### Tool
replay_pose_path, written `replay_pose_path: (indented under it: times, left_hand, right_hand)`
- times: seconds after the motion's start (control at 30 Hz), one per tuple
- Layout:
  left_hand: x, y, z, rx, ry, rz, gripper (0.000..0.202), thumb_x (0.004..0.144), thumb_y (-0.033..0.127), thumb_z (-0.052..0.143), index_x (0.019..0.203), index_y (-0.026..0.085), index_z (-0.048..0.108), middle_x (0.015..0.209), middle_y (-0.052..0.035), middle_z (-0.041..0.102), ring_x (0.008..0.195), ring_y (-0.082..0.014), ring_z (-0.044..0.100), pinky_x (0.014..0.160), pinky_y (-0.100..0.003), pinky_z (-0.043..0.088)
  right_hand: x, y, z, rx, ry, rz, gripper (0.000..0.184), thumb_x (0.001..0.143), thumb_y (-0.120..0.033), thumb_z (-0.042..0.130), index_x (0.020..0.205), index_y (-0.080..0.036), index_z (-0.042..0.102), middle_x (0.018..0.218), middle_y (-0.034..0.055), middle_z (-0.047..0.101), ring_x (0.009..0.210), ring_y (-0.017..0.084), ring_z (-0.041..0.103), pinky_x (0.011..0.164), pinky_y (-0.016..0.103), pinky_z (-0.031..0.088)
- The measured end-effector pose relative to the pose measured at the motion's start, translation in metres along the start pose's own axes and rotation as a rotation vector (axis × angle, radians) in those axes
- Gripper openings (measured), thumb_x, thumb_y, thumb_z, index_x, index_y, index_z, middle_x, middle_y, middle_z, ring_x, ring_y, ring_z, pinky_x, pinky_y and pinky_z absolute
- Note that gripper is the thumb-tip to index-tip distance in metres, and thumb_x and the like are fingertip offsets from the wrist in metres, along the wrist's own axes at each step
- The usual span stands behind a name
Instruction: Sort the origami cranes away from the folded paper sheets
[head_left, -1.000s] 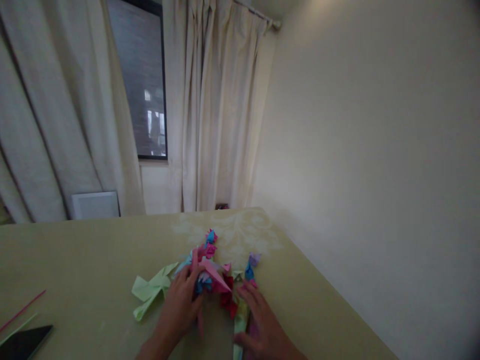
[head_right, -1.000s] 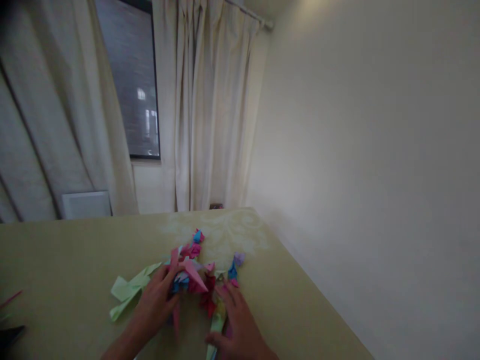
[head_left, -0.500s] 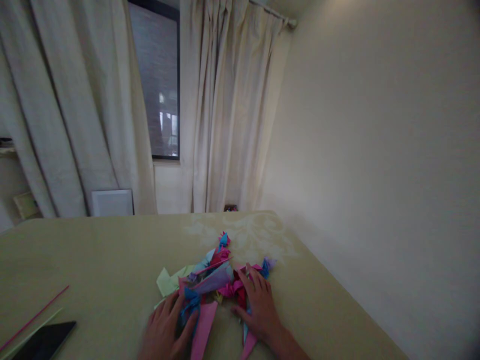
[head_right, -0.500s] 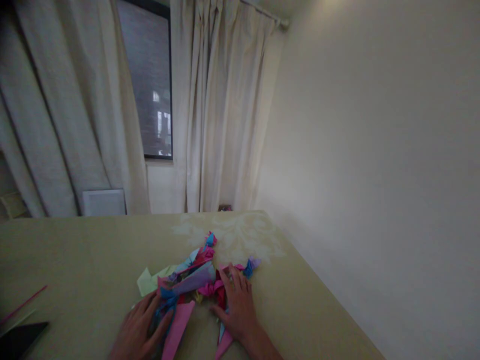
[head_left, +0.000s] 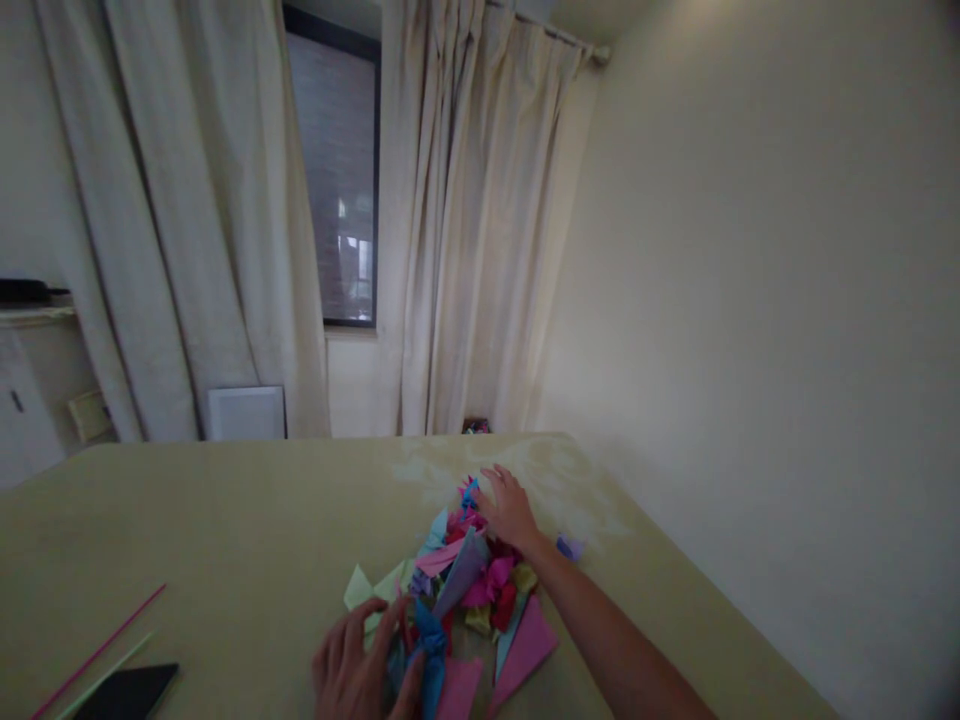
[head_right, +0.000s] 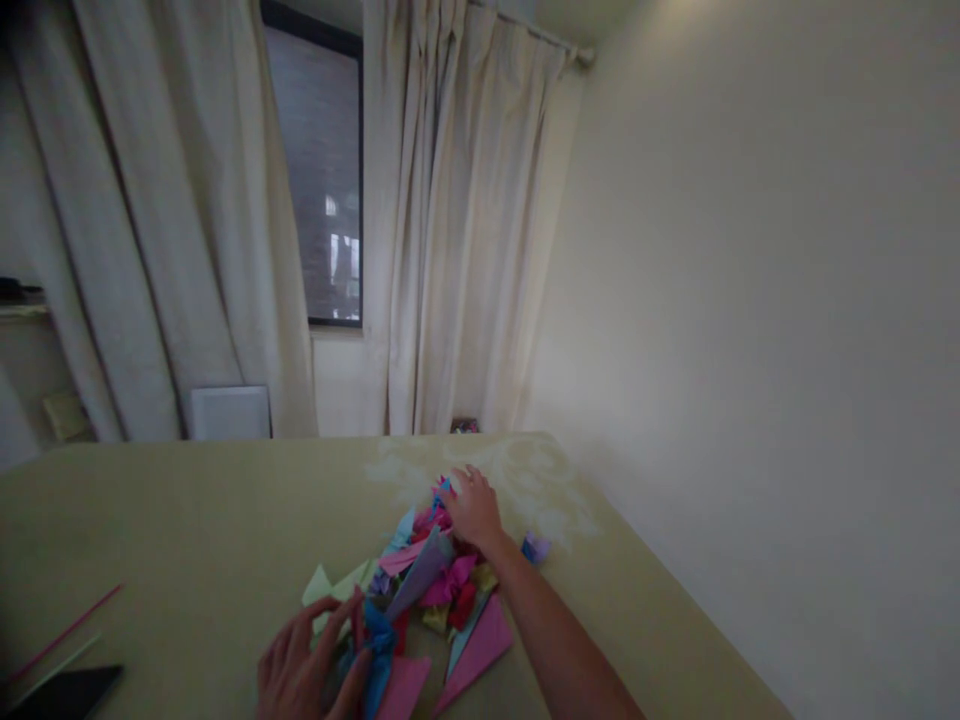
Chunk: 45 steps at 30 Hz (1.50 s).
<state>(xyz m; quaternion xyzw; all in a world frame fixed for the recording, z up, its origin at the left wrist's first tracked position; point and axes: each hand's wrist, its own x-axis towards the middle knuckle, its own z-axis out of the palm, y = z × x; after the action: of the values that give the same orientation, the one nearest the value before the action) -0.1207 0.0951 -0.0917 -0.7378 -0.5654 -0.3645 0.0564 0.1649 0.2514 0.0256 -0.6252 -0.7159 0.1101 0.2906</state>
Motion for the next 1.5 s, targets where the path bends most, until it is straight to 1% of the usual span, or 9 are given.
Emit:
replay_pose_path:
  times: [0.1, 0.27, 0.53, 0.73, 0.97, 1.1, 1.3, 1.4, 1.5]
  left_hand:
    - [0.001, -0.004, 0.004, -0.062, 0.011, -0.057, 0.055, 0.098, 0.052, 0.059, 0.151, 0.038, 0.058, 0.161, -0.0106, 0.051, 0.146, -0.0392, 0.05, 0.109, -0.061, 0.051]
    - [0.004, -0.006, 0.005, -0.189, -0.034, -0.086, 0.063, 0.098, 0.05, 0.06, 0.158, 0.033, 0.048, 0.162, -0.0119, 0.051, 0.141, -0.0343, 0.058, 0.107, -0.052, 0.058]
    - [0.004, 0.004, -0.004, -0.136, -0.077, -0.062, 0.076, 0.095, 0.046, 0.063, 0.164, 0.028, 0.037, 0.169, -0.0154, 0.04, 0.148, -0.0386, 0.049, 0.113, -0.059, 0.052]
    - [0.004, 0.015, -0.015, -0.153, -0.035, -0.09, 0.07, 0.098, 0.047, 0.056, 0.162, 0.025, 0.037, 0.166, -0.0153, 0.042, 0.149, -0.0373, 0.046, 0.116, -0.059, 0.048]
    - [0.009, 0.027, -0.034, -0.112, 0.08, 0.051, 0.066, 0.102, 0.042, 0.05, 0.164, 0.028, 0.031, 0.161, -0.0143, 0.048, 0.149, -0.0346, 0.045, 0.122, -0.062, 0.036]
    - [0.009, 0.043, -0.051, -0.08, 0.028, 0.277, 0.072, 0.098, 0.043, 0.058, 0.165, 0.032, 0.034, 0.164, -0.0091, 0.048, 0.154, -0.0325, 0.04, 0.131, -0.059, 0.018]
    - [0.005, 0.045, -0.068, -0.219, -0.185, 0.365, 0.057, 0.103, 0.054, 0.037, 0.156, 0.036, 0.053, 0.162, -0.0037, 0.052, 0.151, -0.0323, 0.046, 0.132, -0.062, 0.02]
    - [0.0, 0.058, -0.056, -0.254, -0.304, 0.547, 0.06, 0.1, 0.064, 0.046, 0.156, 0.042, 0.051, 0.154, -0.0025, 0.062, 0.142, -0.0331, 0.057, 0.129, -0.061, 0.027]
    - [-0.008, 0.078, -0.035, -0.186, -0.325, 0.744, 0.061, 0.1, 0.046, 0.062, 0.158, 0.049, 0.043, 0.151, 0.0015, 0.064, 0.138, -0.029, 0.06, 0.128, -0.055, 0.033]
  right_hand:
    - [0.026, -0.005, 0.023, 0.119, -0.163, 0.051, 0.058, 0.105, -0.056, 0.048, 0.151, -0.022, 0.058, 0.165, 0.015, 0.047, 0.153, 0.032, 0.041, 0.125, 0.052, 0.032]
    - [0.022, -0.027, 0.048, 0.24, -0.389, -0.121, 0.059, 0.106, -0.064, 0.041, 0.119, -0.019, 0.077, 0.125, 0.0105, 0.077, 0.119, 0.028, 0.07, 0.109, 0.042, 0.051]
    - [-0.041, -0.066, 0.025, 0.376, -0.585, -0.368, 0.069, 0.107, -0.072, 0.031, 0.129, -0.024, 0.075, 0.133, 0.0063, 0.074, 0.124, 0.024, 0.068, 0.112, 0.037, 0.051]
    - [-0.07, -0.065, -0.015, 0.383, -0.451, -0.398, 0.072, 0.108, -0.071, 0.025, 0.141, -0.023, 0.069, 0.142, 0.0097, 0.069, 0.134, 0.025, 0.062, 0.119, 0.042, 0.045]
    - [-0.086, 0.053, -0.056, 0.01, 0.111, 0.08, 0.062, 0.104, -0.064, 0.048, 0.144, -0.02, 0.065, 0.158, 0.0179, 0.055, 0.15, 0.035, 0.046, 0.126, 0.056, 0.031]
    - [-0.103, 0.097, -0.055, -0.072, 0.068, 0.323, 0.067, 0.103, -0.063, 0.047, 0.148, -0.015, 0.06, 0.157, 0.0237, 0.054, 0.147, 0.039, 0.05, 0.12, 0.06, 0.036]
    - [-0.108, 0.068, -0.021, 0.078, -0.072, 0.089, 0.065, 0.104, -0.065, 0.047, 0.147, -0.019, 0.061, 0.148, 0.0164, 0.064, 0.138, 0.029, 0.059, 0.12, 0.047, 0.041]
    - [-0.095, 0.042, -0.004, 0.168, -0.134, 0.014, 0.066, 0.105, -0.065, 0.045, 0.148, -0.019, 0.061, 0.151, 0.0165, 0.062, 0.141, 0.031, 0.056, 0.122, 0.05, 0.039]
    - [-0.082, 0.016, 0.011, 0.214, -0.195, -0.048, 0.063, 0.105, -0.064, 0.046, 0.145, -0.019, 0.064, 0.148, 0.0148, 0.065, 0.139, 0.03, 0.058, 0.122, 0.05, 0.039]
